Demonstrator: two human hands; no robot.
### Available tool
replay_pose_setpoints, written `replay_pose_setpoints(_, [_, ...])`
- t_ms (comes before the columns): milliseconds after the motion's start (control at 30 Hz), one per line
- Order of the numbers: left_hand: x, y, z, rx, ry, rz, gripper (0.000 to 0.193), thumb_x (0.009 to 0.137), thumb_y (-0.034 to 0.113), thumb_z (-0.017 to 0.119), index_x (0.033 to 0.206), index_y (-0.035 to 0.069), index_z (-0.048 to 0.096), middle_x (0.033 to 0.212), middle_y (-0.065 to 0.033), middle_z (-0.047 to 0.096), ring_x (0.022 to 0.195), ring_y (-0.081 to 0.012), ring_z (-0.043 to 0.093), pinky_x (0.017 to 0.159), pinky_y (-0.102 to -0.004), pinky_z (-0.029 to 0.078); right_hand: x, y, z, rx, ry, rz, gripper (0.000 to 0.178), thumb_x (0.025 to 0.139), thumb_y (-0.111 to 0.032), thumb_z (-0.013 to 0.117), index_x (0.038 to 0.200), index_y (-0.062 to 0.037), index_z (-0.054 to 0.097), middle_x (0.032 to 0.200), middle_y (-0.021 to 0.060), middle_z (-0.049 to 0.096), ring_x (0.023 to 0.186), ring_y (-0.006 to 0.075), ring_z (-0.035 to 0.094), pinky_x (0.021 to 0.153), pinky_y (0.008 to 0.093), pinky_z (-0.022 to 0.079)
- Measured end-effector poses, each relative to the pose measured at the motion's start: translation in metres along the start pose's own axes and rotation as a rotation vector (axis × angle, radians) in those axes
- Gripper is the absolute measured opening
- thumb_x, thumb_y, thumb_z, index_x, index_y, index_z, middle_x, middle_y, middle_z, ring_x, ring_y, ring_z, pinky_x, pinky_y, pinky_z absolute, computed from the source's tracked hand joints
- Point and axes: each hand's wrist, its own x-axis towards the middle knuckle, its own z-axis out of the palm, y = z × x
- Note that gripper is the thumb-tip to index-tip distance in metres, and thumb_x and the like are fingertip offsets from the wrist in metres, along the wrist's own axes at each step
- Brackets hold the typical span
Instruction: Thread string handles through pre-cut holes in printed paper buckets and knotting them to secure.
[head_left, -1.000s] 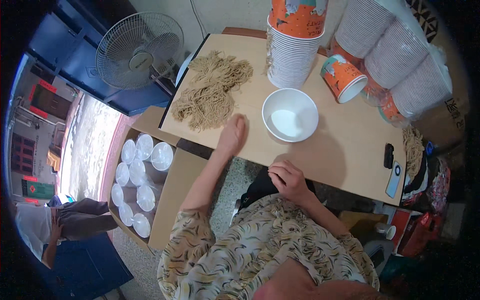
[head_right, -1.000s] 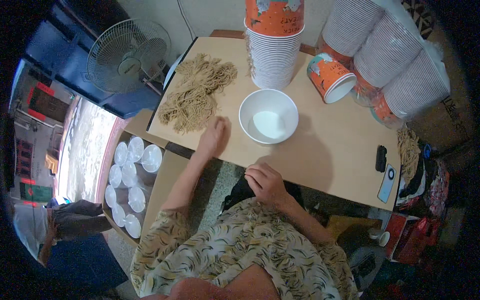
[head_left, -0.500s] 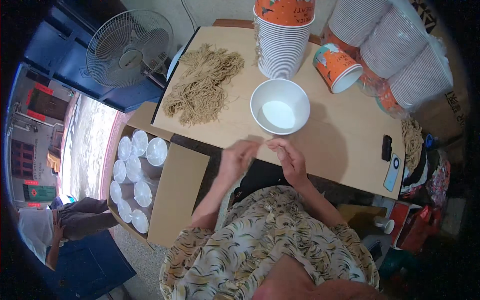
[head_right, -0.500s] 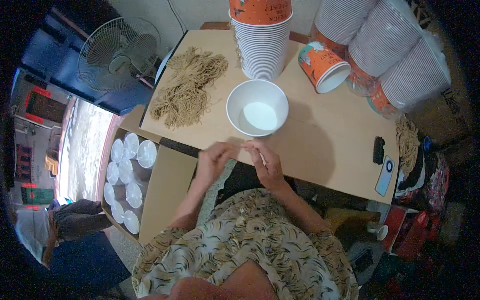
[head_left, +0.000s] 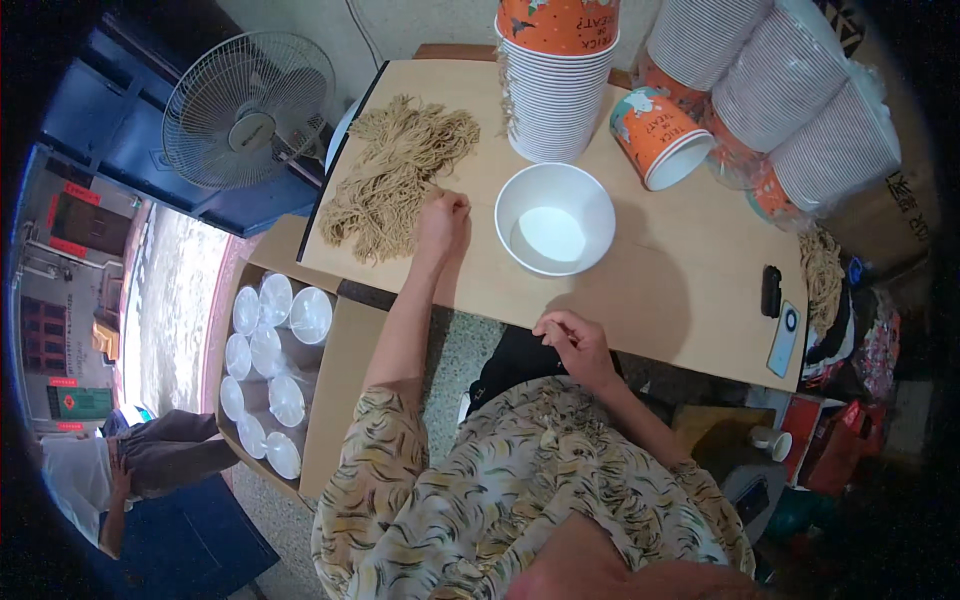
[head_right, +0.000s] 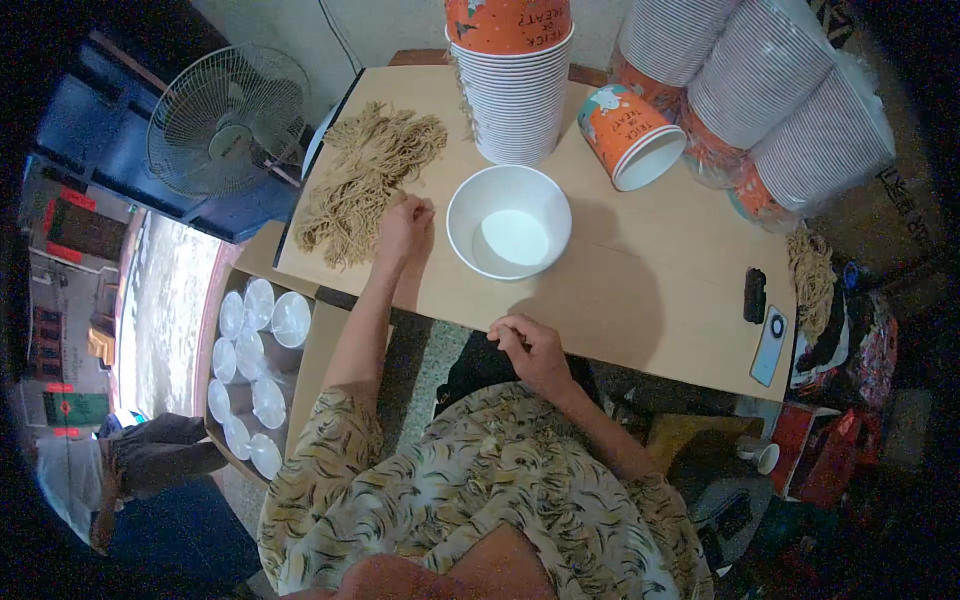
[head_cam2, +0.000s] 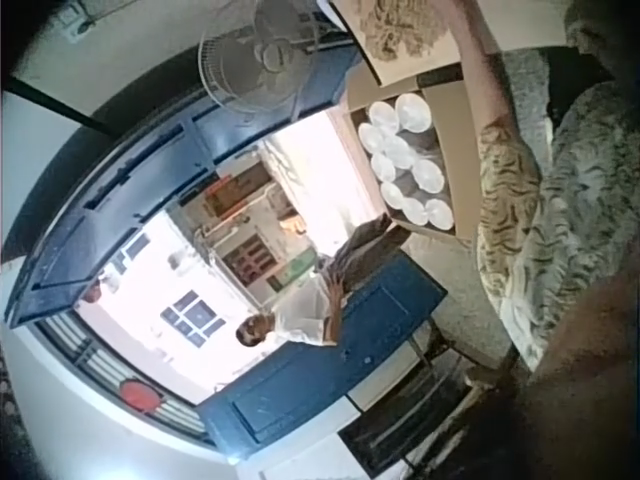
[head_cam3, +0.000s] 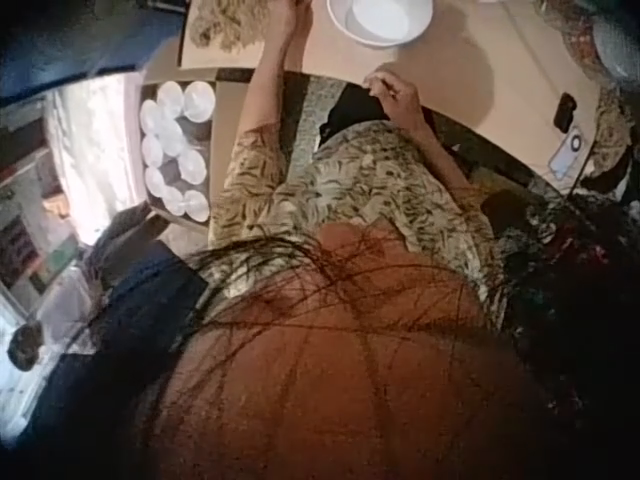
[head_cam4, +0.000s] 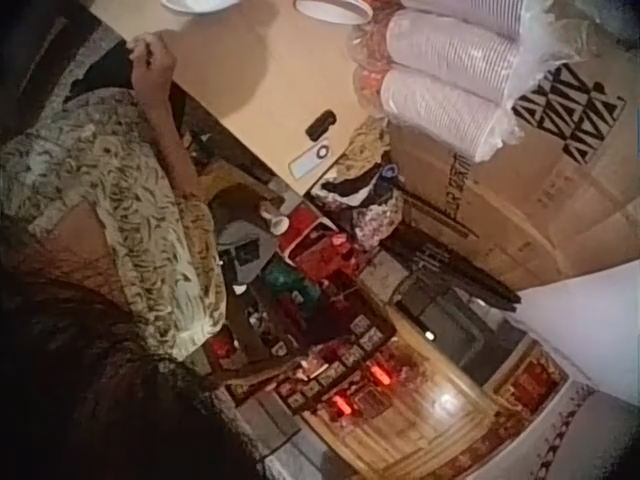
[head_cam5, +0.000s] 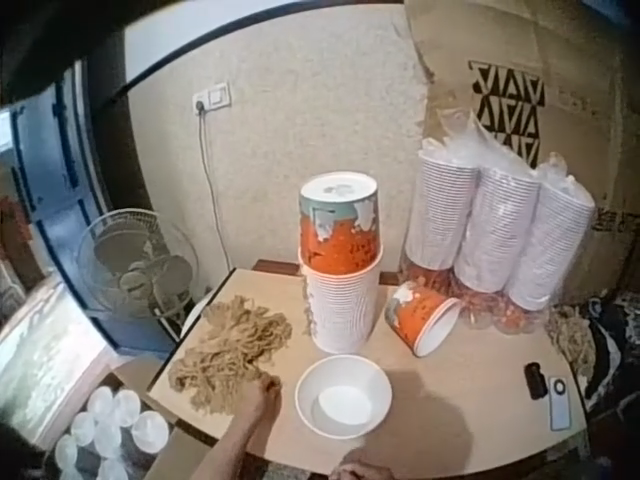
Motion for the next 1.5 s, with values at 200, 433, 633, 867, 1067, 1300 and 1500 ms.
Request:
replay_pose_setpoints(200, [-0.035,0.017,-0.001,0.024,-0.029,-0.002,0.007,0.086,0.006,0.065,0.092,0.002,0.063,0.089,-0.0167,0.063,0.084,-0.0345,0.065,0.071,-0.0415,0.051,0.0,0.006,-0.002,-0.006,0.01,0.022,0.02,0.103,-0.016,0.053,0.104,0.0003,0.065,0.09,0.0025,0.068,0.079,0.0079,0.06,0.073,0.0238,0.05])
replay_pose_setpoints(433, [-0.112,0.091,-0.04,-0.232,-0.11,0.027,0.025,0.09,-0.002,0.063,0.115,0.001,0.063,0.088,-0.0159,0.067,0.075,-0.025,0.067,0.069,-0.0319,0.054,0.013,0.005,-0.001,0.017,0.046,-0.069,0.022,0.104,-0.012,0.05,0.115,0.0017,0.063,0.113,0.0082,0.066,0.102,0.0131,0.061,0.093,0.0284,0.048])
replay_pose_setpoints(633, [-0.135,0.112,-0.052,-0.285,-0.082,-0.045,0.026,0.089,0.001,0.07,0.114,0.001,0.07,0.089,-0.0128,0.068,0.08,-0.0207,0.07,0.072,-0.0302,0.055,0.031,-0.026,0.001,-0.026,0.045,-0.237,0.03,0.101,-0.007,0.046,0.126,-0.0008,0.061,0.12,0.0137,0.065,0.112,0.0234,0.062,0.098,0.0348,0.047])
replay_pose_setpoints(867, [-0.13,0.104,-0.054,-0.516,-0.055,-0.079,0.017,0.091,0.002,0.069,0.108,-0.001,0.071,0.091,-0.0078,0.073,0.079,-0.0131,0.069,0.071,-0.0258,0.055,0.058,-0.027,0.02,-0.005,-0.13,-0.286,0.041,0.099,0.002,0.043,0.138,0.0001,0.05,0.129,0.0178,0.06,0.123,0.025,0.056,0.105,0.0351,0.042])
replay_pose_setpoints(1067, [-0.117,0.099,-0.08,-0.759,-0.038,-0.173,0.015,0.092,0.005,0.071,0.106,-0.001,0.073,0.092,-0.003,0.075,0.078,-0.0061,0.065,0.07,-0.0212,0.053,0.085,-0.015,0.047,0.092,-0.206,-0.112,0.035,0.099,0.0,0.051,0.133,0.0001,0.053,0.117,0.0139,0.063,0.108,0.02,0.062,0.093,0.0326,0.05])
replay_pose_setpoints(1300, [-0.077,0.065,-0.1,-0.496,-0.207,-0.127,0.019,0.091,0.015,0.073,0.106,0.003,0.076,0.09,-0.0049,0.075,0.081,-0.0074,0.066,0.071,-0.0228,0.053,0.11,0.02,0.065,0.019,-0.096,-0.147,0.017,0.097,-0.005,0.061,0.111,0.0028,0.063,0.095,0.0067,0.065,0.09,0.0116,0.063,0.08,0.0273,0.052])
replay_pose_setpoints(1500, [0.003,-0.011,-0.065,0.281,-0.007,0.251,0.034,0.099,0.026,0.058,0.132,0.022,0.064,0.145,-0.003,0.055,0.138,-0.0321,0.045,0.112,-0.0572,0.028,0.107,0.007,0.077,0.115,-0.107,-0.105,0.015,0.1,-0.011,0.056,0.105,0.0017,0.063,0.091,0.0056,0.071,0.08,0.0104,0.064,0.073,0.0264,0.052])
